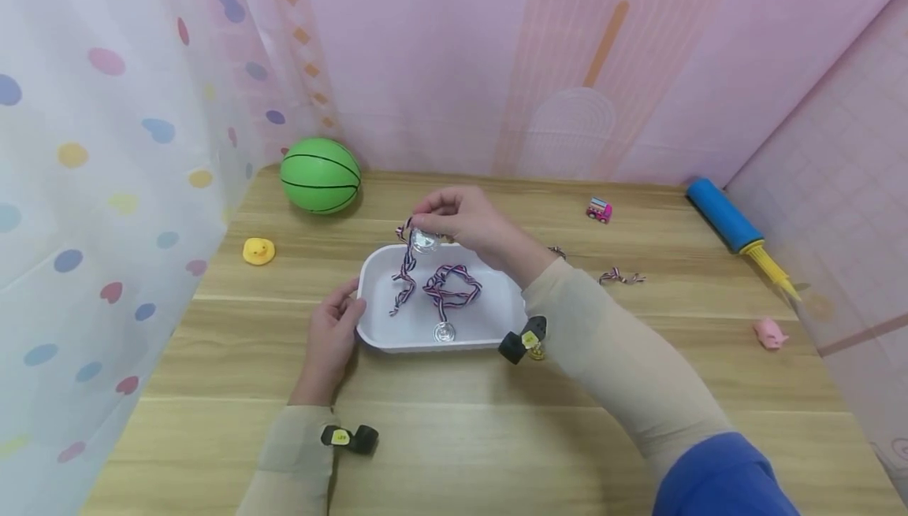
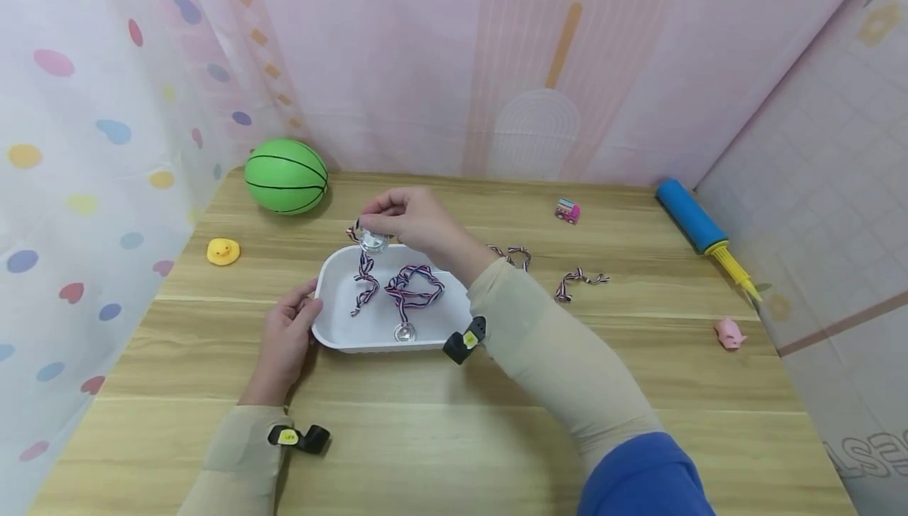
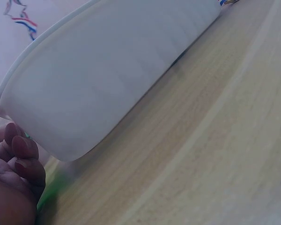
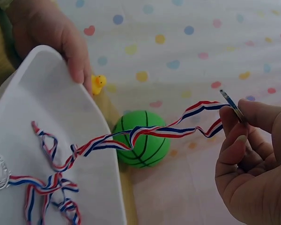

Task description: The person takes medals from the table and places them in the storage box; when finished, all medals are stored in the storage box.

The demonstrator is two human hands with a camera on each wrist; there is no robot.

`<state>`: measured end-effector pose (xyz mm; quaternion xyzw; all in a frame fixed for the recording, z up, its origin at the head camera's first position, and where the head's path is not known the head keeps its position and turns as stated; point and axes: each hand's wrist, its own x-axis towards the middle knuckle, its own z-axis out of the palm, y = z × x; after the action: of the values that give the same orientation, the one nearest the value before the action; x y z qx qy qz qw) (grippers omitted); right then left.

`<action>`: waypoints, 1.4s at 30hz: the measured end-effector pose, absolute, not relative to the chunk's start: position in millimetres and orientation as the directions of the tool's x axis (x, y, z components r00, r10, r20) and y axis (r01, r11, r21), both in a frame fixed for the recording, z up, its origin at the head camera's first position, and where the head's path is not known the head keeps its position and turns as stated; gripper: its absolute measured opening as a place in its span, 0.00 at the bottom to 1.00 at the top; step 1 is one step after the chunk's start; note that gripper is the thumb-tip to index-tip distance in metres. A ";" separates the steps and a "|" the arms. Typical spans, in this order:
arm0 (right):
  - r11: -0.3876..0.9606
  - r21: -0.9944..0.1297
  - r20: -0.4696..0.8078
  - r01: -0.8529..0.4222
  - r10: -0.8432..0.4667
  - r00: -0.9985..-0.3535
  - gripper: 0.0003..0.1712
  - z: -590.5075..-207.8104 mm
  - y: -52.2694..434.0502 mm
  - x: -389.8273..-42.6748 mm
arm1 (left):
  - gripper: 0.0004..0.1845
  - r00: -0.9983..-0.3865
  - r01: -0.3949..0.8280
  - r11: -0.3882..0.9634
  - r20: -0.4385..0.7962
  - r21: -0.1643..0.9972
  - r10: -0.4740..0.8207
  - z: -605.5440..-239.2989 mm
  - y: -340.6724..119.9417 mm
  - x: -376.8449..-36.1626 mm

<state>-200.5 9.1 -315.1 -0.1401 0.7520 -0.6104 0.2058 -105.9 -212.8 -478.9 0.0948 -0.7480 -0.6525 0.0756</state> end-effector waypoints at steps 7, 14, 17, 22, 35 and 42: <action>0.225 -0.970 -0.179 0.088 -0.422 -0.889 0.08 -338.5 32.6 -199.4 | 0.20 -0.970 -0.055 0.134 -0.021 0.989 -0.243 -477.1 -212.9 -105.1; 0.250 -0.958 -0.232 0.140 -0.393 -0.890 0.10 -360.9 48.7 -199.0 | 0.20 -0.970 -0.064 0.124 -0.033 0.990 -0.240 -477.6 -214.5 -106.0; 0.266 -0.951 -0.251 0.156 -0.373 -0.893 0.10 -369.0 52.1 -198.7 | 0.20 -0.970 -0.063 0.125 -0.031 0.990 -0.243 -477.8 -214.6 -105.9; 0.282 -0.944 -0.265 0.172 -0.335 -0.904 0.09 -378.0 53.0 -196.9 | 0.20 -0.968 -0.062 0.131 -0.028 0.989 -0.249 -477.2 -214.5 -104.6; 0.275 -0.936 -0.307 0.220 -0.332 -0.892 0.08 -402.6 47.8 -188.7 | 0.20 -0.966 -0.078 0.141 -0.039 0.987 -0.256 -474.4 -213.8 -103.0; 0.364 -0.918 -0.285 0.157 -0.334 -0.898 0.06 -417.2 40.9 -186.2 | 0.19 -0.966 -0.082 0.126 -0.048 0.989 -0.255 -473.5 -212.8 -102.4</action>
<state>-186.2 40.9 -417.2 -0.0557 0.7963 -0.5613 0.2185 -102.4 -212.8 -473.5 0.1129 -0.7473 -0.6515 0.0666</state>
